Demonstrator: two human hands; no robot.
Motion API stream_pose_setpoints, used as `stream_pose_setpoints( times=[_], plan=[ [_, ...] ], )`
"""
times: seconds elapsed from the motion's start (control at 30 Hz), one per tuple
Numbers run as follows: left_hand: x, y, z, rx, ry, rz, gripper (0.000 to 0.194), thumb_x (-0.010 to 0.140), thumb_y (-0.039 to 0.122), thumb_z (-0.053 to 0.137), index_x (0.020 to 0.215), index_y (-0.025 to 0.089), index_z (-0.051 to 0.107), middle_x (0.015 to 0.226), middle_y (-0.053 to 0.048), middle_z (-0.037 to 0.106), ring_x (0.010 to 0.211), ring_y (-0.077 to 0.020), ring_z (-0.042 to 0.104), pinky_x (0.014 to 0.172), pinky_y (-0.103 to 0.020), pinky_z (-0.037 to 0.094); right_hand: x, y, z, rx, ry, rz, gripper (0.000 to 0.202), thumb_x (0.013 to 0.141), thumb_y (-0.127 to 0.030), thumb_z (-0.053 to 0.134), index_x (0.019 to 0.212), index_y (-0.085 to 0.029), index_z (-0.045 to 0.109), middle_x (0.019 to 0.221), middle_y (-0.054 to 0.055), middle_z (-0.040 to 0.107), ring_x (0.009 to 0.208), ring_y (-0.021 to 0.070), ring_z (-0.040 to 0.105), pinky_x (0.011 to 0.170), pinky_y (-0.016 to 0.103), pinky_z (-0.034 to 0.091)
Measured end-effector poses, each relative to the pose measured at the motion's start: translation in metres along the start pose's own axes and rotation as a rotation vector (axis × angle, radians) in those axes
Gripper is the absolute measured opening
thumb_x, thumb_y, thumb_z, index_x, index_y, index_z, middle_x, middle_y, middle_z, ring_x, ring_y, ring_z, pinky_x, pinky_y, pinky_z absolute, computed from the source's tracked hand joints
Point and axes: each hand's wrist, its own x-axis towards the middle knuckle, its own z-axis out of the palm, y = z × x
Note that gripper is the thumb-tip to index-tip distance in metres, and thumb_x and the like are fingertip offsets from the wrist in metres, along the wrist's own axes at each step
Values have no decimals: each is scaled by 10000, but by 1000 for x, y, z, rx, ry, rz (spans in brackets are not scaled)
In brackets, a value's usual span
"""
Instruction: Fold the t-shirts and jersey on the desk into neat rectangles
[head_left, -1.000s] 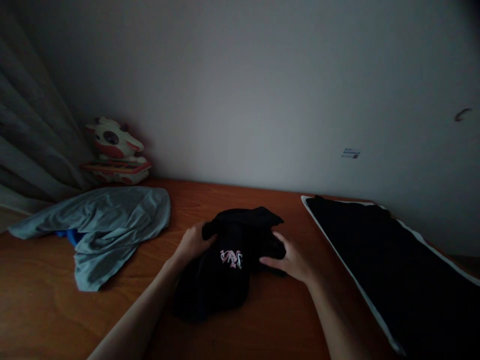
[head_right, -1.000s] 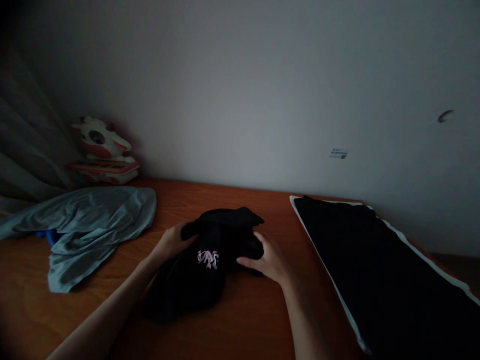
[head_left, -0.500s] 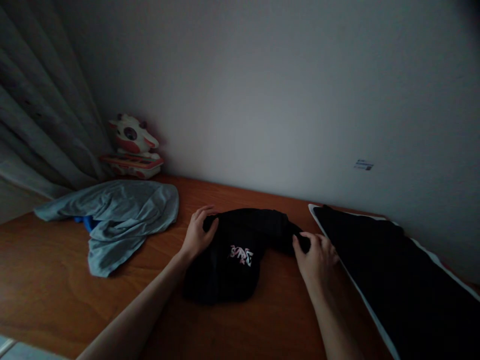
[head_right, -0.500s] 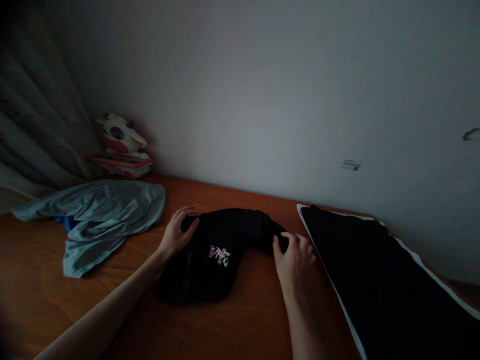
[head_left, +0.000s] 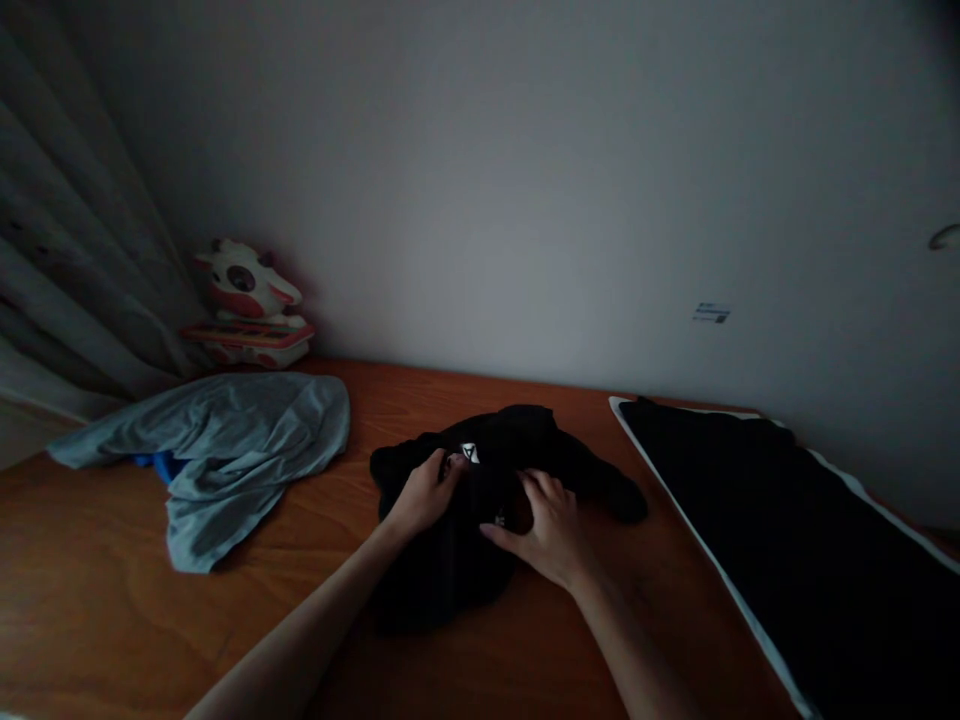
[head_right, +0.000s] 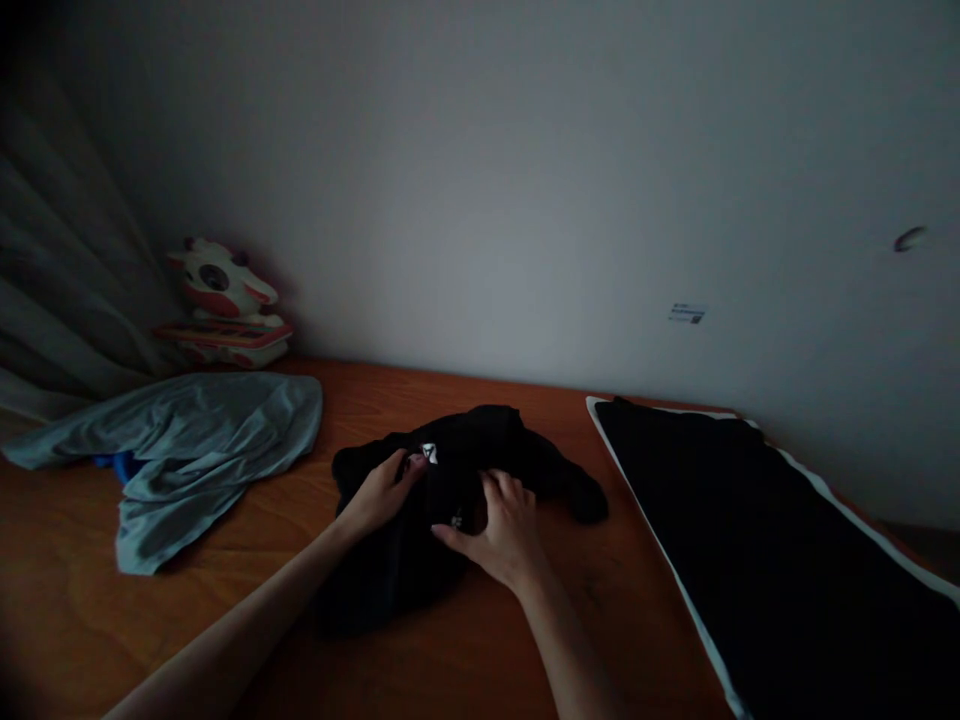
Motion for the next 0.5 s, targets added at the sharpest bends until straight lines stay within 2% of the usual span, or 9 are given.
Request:
stream_pose_setpoints(
  times=[0.07, 0.13, 0.2, 0.23, 0.3, 0.33, 0.43, 0.5],
  plan=[
    [-2, 3, 9, -355, -19, -168, 493, 881, 695, 547, 901, 217, 665, 849, -80, 747, 862, -275, 712, 797, -378, 554, 1, 2, 4, 75, -10, 70, 669, 725, -618, 776, 1269, -239, 688, 1283, 165, 681, 1203, 420, 614, 1018, 580, 461],
    [-4, 7, 18, -652, -33, -297, 492, 862, 690, 587, 932, 211, 678, 871, -96, 760, 883, -279, 718, 790, -383, 568, 4, 6, 8, 190, -43, 142, 470, 791, -562, 719, 1151, -261, 730, 1154, 144, 741, 1093, 386, 686, 928, 524, 525],
    [-7, 12, 23, -813, 42, -335, 458, 837, 645, 649, 970, 208, 682, 918, -95, 764, 909, -266, 720, 807, -370, 573, 7, 14, 8, 296, -26, 161, 324, 846, -508, 637, 1034, -266, 743, 1021, 114, 777, 979, 348, 732, 852, 472, 553],
    [-8, 15, 23, -845, 105, -311, 448, 821, 626, 677, 986, 210, 679, 946, -85, 762, 920, -253, 717, 817, -355, 571, 10, 19, 6, 336, 26, 165, 308, 855, -499, 609, 999, -260, 737, 980, 105, 783, 943, 333, 741, 837, 456, 556],
    [-11, 18, 20, -799, 198, -194, 439, 792, 614, 712, 971, 216, 667, 961, -52, 751, 914, -221, 704, 814, -318, 561, 15, 31, 1, 415, 202, 200, 361, 838, -530, 597, 1004, -231, 712, 973, 110, 784, 921, 313, 741, 828, 435, 561],
    [-14, 20, 16, -721, 193, -118, 431, 793, 624, 708, 922, 216, 657, 922, -37, 743, 872, -207, 694, 784, -301, 554, 18, 38, -2, 459, 310, 239, 412, 826, -553, 594, 1037, -213, 695, 1002, 122, 782, 933, 306, 738, 829, 425, 565],
    [-20, 21, 4, -388, 16, 89, 508, 895, 680, 545, 709, 211, 601, 708, -31, 686, 667, -176, 623, 661, -293, 515, 26, 61, -11, 568, 575, 425, 502, 821, -582, 544, 1107, -187, 662, 1086, 149, 773, 983, 295, 730, 818, 397, 574],
    [-20, 19, -2, -193, -9, 199, 524, 948, 650, 464, 702, 211, 607, 718, -54, 690, 677, -189, 623, 697, -319, 521, 31, 76, -16, 630, 651, 535, 506, 841, -583, 487, 1096, -188, 677, 1060, 135, 783, 982, 292, 734, 804, 394, 581]
  ],
)
